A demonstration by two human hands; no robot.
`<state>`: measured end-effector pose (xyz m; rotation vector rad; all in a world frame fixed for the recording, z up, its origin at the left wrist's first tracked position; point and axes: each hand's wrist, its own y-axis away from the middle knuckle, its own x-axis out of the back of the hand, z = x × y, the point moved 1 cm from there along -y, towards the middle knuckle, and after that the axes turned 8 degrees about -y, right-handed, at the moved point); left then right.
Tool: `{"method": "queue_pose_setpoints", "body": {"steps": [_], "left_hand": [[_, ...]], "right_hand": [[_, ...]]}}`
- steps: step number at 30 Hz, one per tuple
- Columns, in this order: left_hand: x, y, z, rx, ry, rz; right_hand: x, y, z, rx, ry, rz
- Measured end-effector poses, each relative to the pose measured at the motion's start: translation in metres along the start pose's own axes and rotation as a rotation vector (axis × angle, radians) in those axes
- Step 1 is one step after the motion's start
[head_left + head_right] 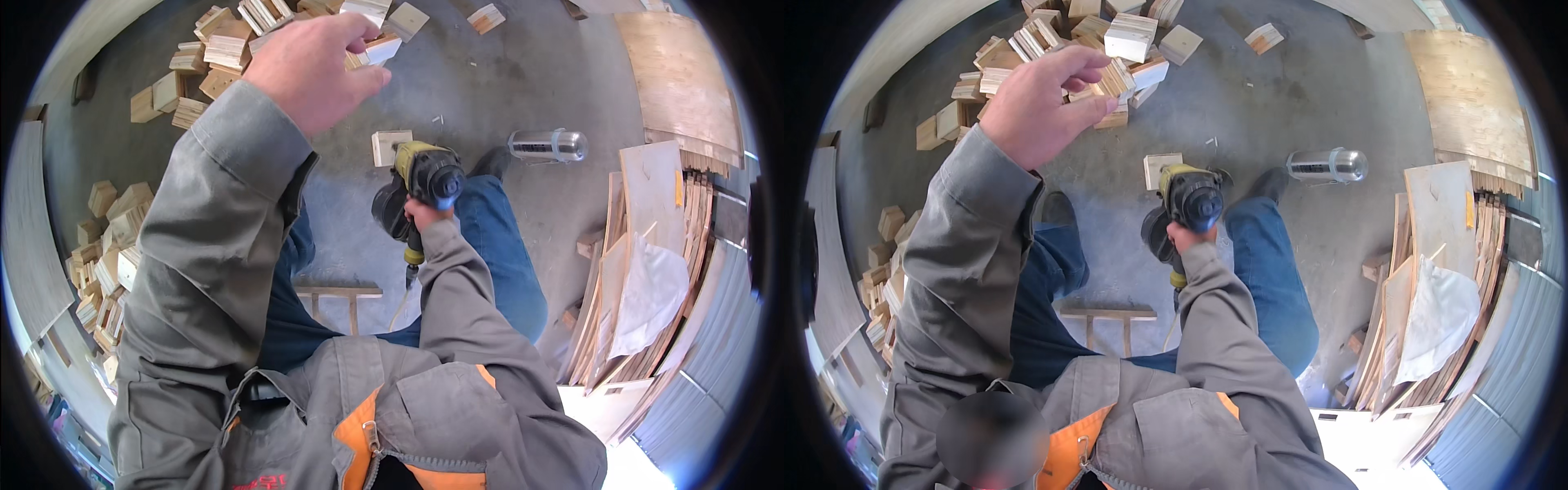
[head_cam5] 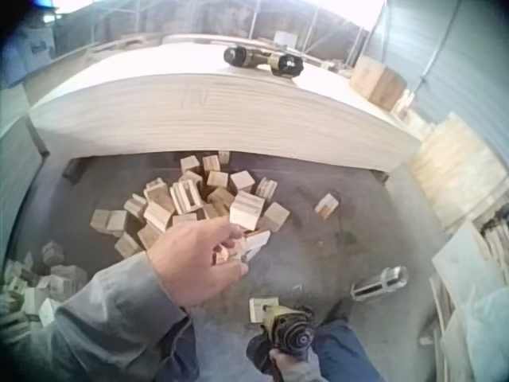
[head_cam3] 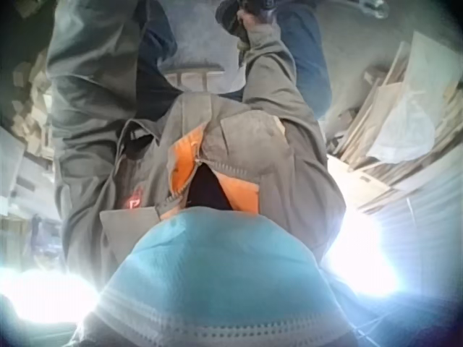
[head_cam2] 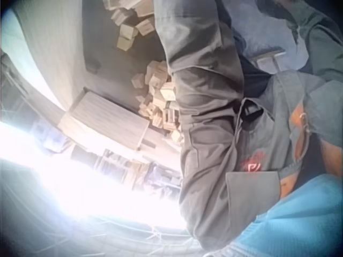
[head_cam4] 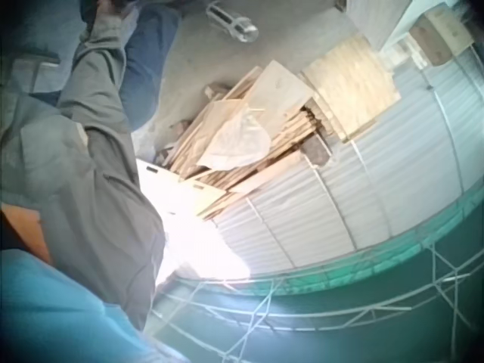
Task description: The person sits on the floor and repeatedly picks up small wooden blocks, places them on a small wooden stand, and uses a nail gun to drive nails into them. The person occasionally uses a hammer to tap the blocks. Finished blocks are placed in a pile.
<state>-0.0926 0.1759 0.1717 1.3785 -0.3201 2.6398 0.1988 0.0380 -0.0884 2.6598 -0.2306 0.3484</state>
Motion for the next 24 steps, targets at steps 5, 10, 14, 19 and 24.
{"method": "queue_pose_setpoints", "body": {"steps": [5,10,14,19,24], "left_hand": [[-0.002,-0.003,0.0,-0.004,-0.017,-0.009],[-0.008,-0.005,0.009,-0.016,-0.015,-0.007],[-0.008,-0.005,0.004,-0.018,-0.034,-0.011],[-0.012,-0.007,0.004,-0.015,-0.051,-0.017],[-0.018,-0.007,0.004,0.013,-0.071,-0.08]], "right_hand": [[0.017,0.004,-0.002,0.114,0.067,-0.036],[0.039,0.02,0.002,0.003,0.021,-0.014],[0.034,0.036,-0.001,-0.371,-0.047,0.047],[0.038,0.044,0.028,-0.603,0.054,0.082],[0.035,0.042,0.047,-0.681,0.069,0.103]]}}
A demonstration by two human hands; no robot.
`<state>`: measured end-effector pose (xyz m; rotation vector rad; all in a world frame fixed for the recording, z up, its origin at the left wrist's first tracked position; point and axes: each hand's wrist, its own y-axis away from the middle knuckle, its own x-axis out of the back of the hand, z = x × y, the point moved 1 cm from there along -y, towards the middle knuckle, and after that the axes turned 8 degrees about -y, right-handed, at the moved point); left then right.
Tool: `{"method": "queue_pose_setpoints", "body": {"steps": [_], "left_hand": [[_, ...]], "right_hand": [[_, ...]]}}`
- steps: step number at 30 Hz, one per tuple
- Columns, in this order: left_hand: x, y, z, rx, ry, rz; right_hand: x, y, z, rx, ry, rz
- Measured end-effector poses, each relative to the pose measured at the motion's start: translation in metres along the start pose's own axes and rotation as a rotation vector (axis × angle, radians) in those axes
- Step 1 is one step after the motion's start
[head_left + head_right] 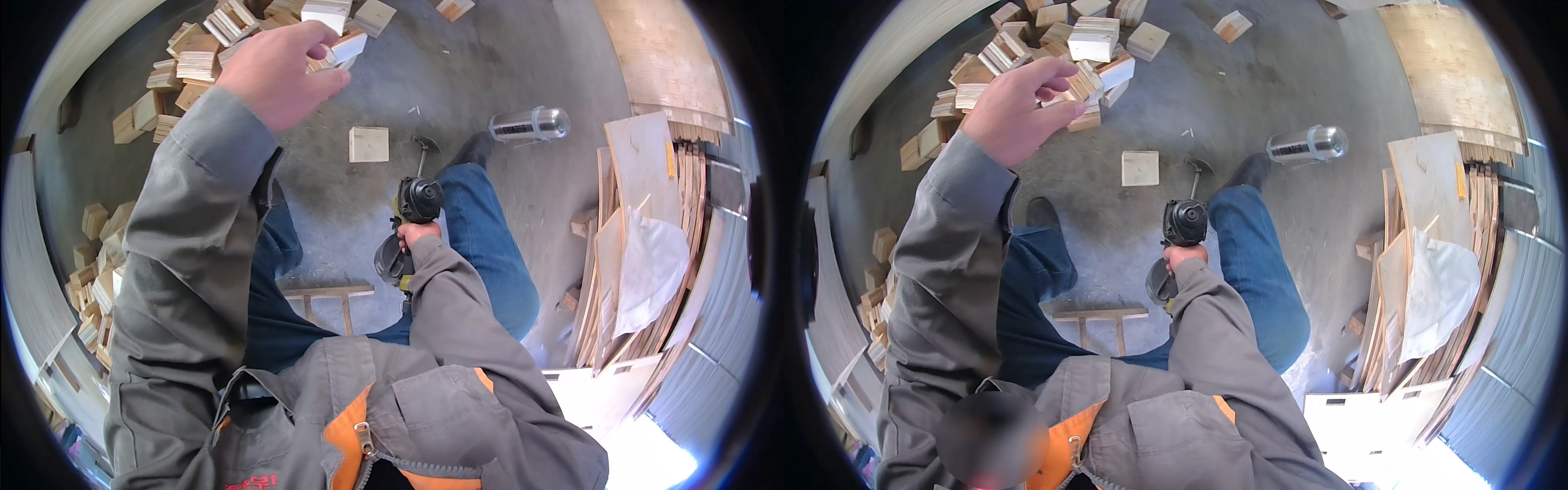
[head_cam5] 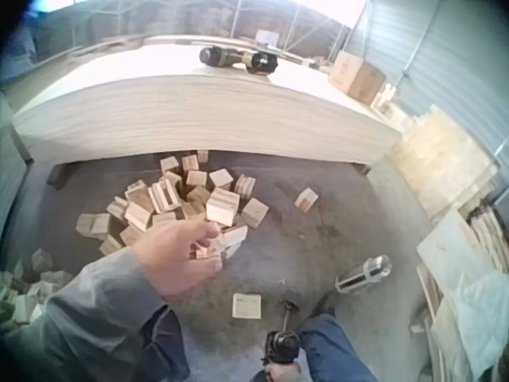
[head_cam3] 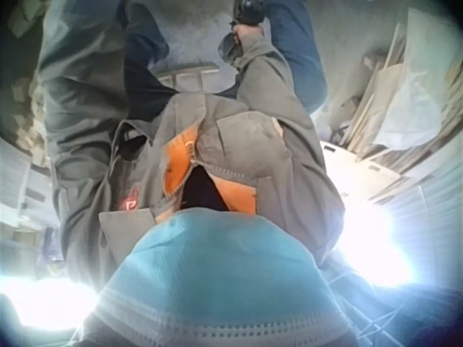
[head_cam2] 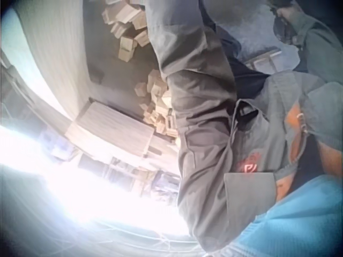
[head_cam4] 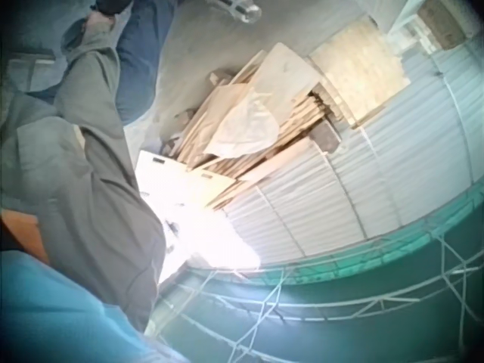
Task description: The person sits on the floor and repeatedly picks up small wooden blocks, places them on a small wooden stand, and uses a nail gun to drive nails into them. The person occasionally uses a hammer to tap the blocks. Finished blocks are placed in a pile.
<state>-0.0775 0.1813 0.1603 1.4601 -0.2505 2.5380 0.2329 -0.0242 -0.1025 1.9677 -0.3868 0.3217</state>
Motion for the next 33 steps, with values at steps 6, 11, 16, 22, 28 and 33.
{"method": "queue_pose_setpoints", "body": {"steps": [6,11,16,22,28,33], "left_hand": [[-0.007,0.002,0.003,0.006,-0.013,-0.094],[-0.017,0.001,-0.006,0.038,-0.082,-0.176],[-0.031,0.003,-0.003,0.067,-0.099,-0.251],[-0.052,0.0,0.01,0.034,-0.165,-0.331],[-0.069,-0.003,0.018,0.061,-0.203,-0.413],[-0.097,-0.012,0.006,0.048,-0.276,-0.478]], "right_hand": [[0.007,-0.009,0.001,-0.06,0.013,0.01],[0.011,-0.009,-0.005,-0.111,0.022,-0.009],[0.014,-0.014,-0.005,-0.118,0.018,-0.031],[0.019,-0.015,-0.006,-0.116,0.037,-0.089],[0.025,-0.016,-0.008,-0.13,0.016,-0.095],[0.021,-0.018,-0.006,-0.161,-0.031,-0.061]]}}
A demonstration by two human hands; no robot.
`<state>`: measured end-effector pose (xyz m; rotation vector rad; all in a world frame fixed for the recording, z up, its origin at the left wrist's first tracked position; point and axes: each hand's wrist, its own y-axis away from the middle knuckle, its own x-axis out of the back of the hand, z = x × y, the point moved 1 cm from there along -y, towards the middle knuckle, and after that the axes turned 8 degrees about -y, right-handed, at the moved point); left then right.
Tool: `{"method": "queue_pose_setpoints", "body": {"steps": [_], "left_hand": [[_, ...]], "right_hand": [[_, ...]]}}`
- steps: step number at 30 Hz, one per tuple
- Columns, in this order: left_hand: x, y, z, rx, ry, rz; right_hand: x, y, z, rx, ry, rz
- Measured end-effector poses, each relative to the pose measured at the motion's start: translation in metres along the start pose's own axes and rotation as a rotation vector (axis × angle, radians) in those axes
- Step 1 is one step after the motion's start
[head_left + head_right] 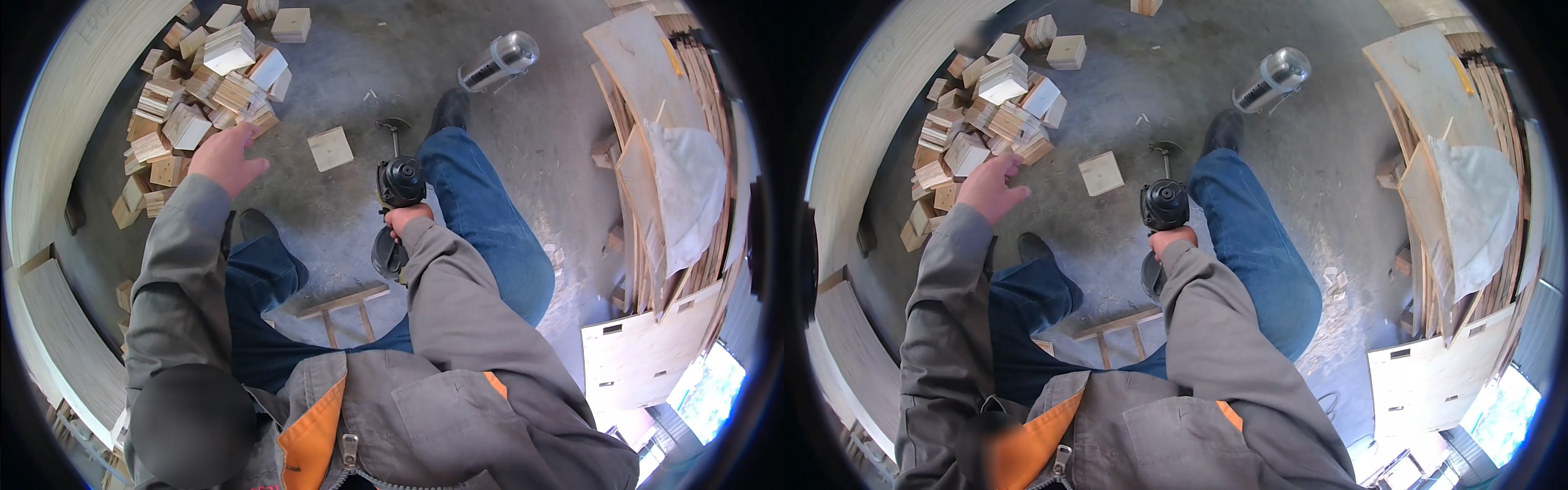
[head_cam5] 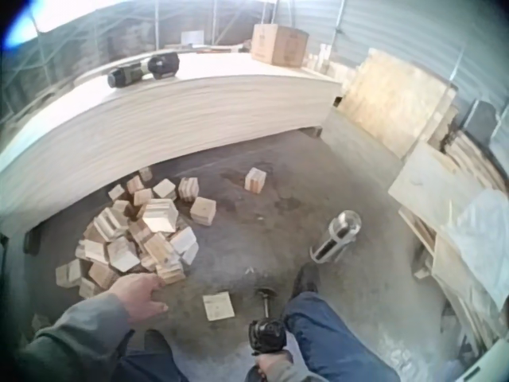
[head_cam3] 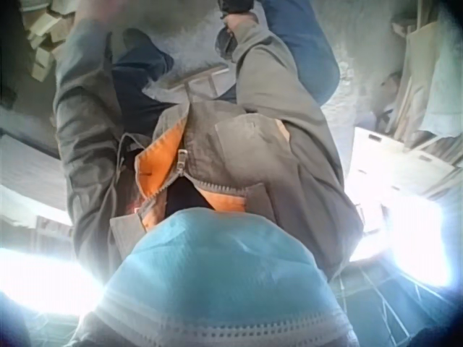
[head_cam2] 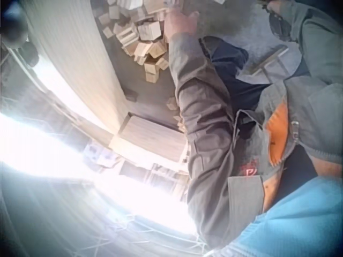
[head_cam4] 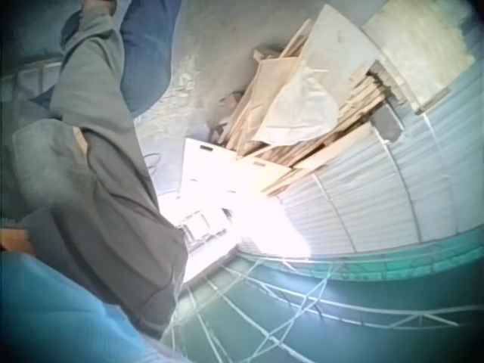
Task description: The person sits on the floor and repeatedly picks up small wooden blocks, places them on a small wooden stand, and uses a nail gun to drive nails into them. The person occasionally uses a hammer to tap the blocks. Finished blocks are placed in a pile.
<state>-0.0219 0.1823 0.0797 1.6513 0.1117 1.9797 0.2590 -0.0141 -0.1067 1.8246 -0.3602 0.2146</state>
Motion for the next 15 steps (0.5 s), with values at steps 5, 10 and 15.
{"method": "queue_pose_setpoints", "body": {"steps": [5,10,15], "left_hand": [[-0.049,-0.035,-0.01,-0.021,-0.047,-0.02],[-0.12,-0.067,-0.012,0.0,-0.057,-0.065],[-0.16,-0.075,0.005,-0.028,0.038,-0.062]], "right_hand": [[-0.002,-0.008,0.003,0.027,0.047,-0.016],[0.001,-0.025,0.011,0.099,0.151,-0.048],[0.008,-0.006,0.001,-0.004,0.059,-0.05]]}}
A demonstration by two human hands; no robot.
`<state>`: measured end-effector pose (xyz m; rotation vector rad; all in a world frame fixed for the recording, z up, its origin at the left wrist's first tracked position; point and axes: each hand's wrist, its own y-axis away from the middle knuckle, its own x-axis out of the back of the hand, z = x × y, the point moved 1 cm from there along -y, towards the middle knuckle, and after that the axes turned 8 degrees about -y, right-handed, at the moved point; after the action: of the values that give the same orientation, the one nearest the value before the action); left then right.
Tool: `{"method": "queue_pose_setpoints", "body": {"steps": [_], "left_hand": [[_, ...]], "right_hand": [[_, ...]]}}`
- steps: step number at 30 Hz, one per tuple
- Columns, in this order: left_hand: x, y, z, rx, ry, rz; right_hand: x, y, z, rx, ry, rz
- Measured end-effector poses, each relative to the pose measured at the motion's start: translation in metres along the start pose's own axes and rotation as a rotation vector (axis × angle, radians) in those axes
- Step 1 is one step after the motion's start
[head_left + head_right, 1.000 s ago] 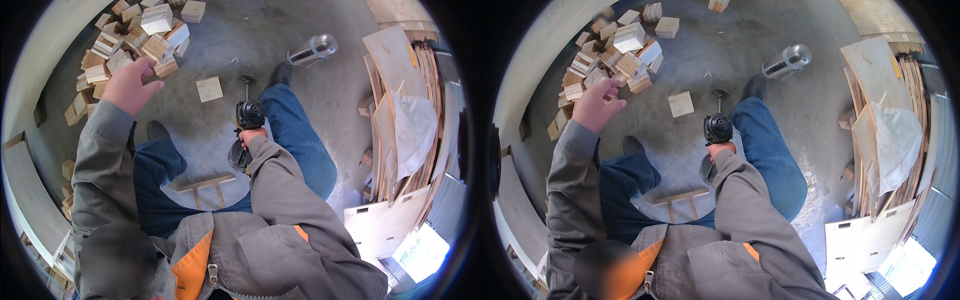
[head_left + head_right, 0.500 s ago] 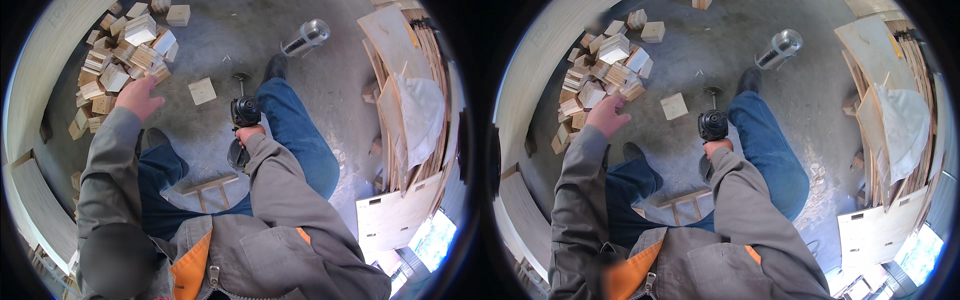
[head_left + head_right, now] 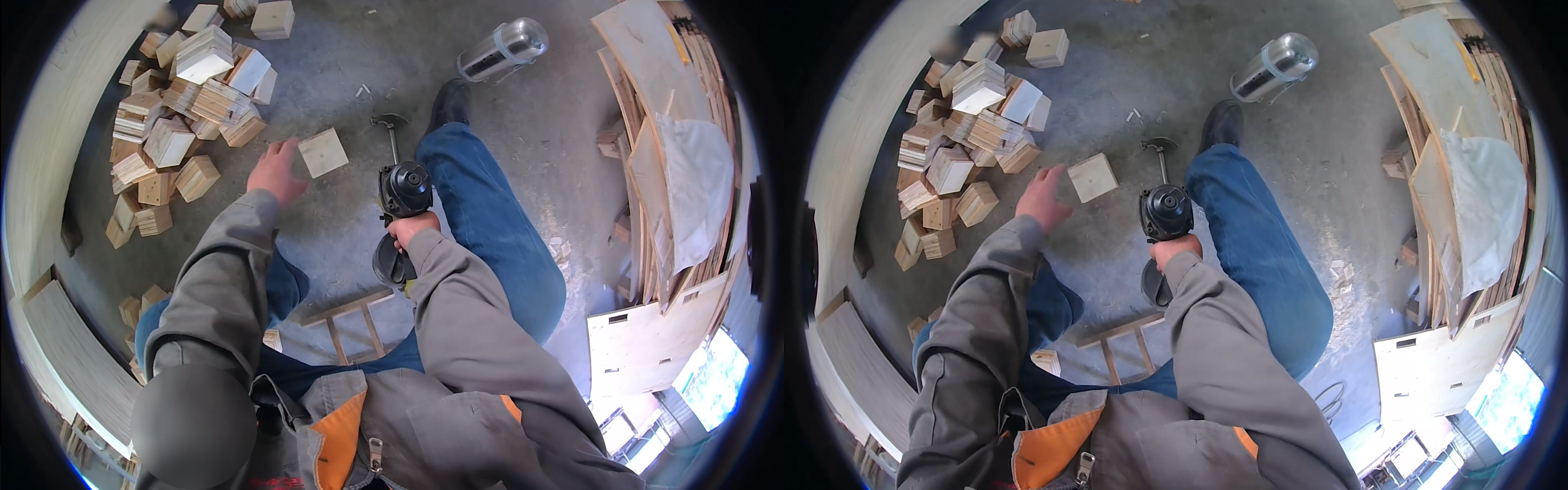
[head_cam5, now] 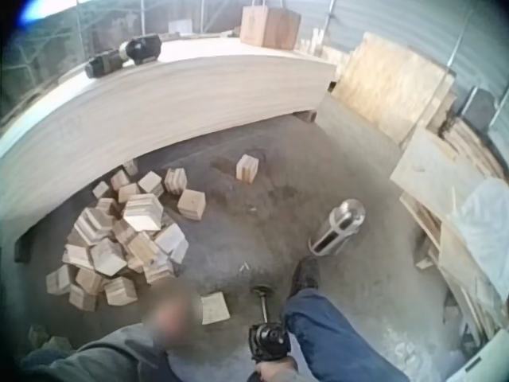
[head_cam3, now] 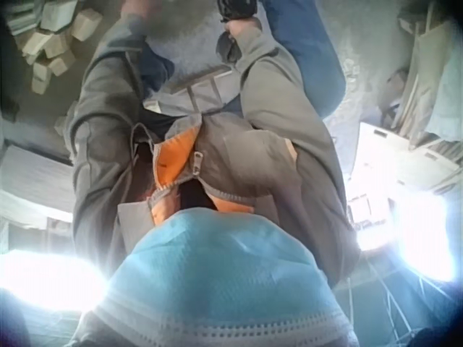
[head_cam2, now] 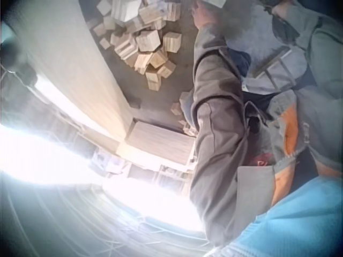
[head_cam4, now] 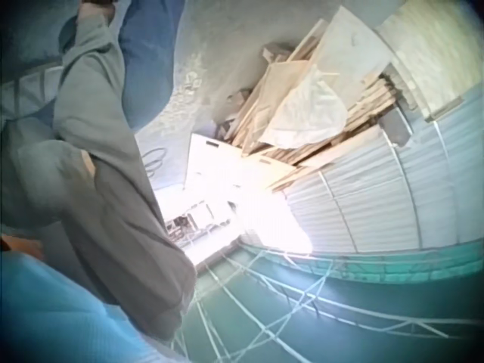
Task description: The person sits on the floor and repeatedly picks up small wooden blocks, places them on a small wooden stand, and uses a nail gun to drive nails into them. The person occasionally uses a hammer to tap the blocks. Finished blocks are placed in a pile.
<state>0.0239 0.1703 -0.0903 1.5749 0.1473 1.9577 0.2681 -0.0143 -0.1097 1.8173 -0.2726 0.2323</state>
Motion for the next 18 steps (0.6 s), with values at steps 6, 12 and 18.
{"method": "queue_pose_setpoints", "body": {"steps": [6,12,18], "left_hand": [[-0.033,-0.018,0.011,-0.045,0.032,0.036],[-0.055,-0.029,0.008,-0.06,0.001,0.063],[-0.057,-0.038,-0.005,-0.113,0.016,0.091]], "right_hand": [[-0.004,0.002,0.002,-0.023,-0.045,0.051],[-0.003,0.011,-0.008,-0.076,-0.069,0.059],[0.0,0.02,-0.015,-0.082,-0.17,0.079]]}}
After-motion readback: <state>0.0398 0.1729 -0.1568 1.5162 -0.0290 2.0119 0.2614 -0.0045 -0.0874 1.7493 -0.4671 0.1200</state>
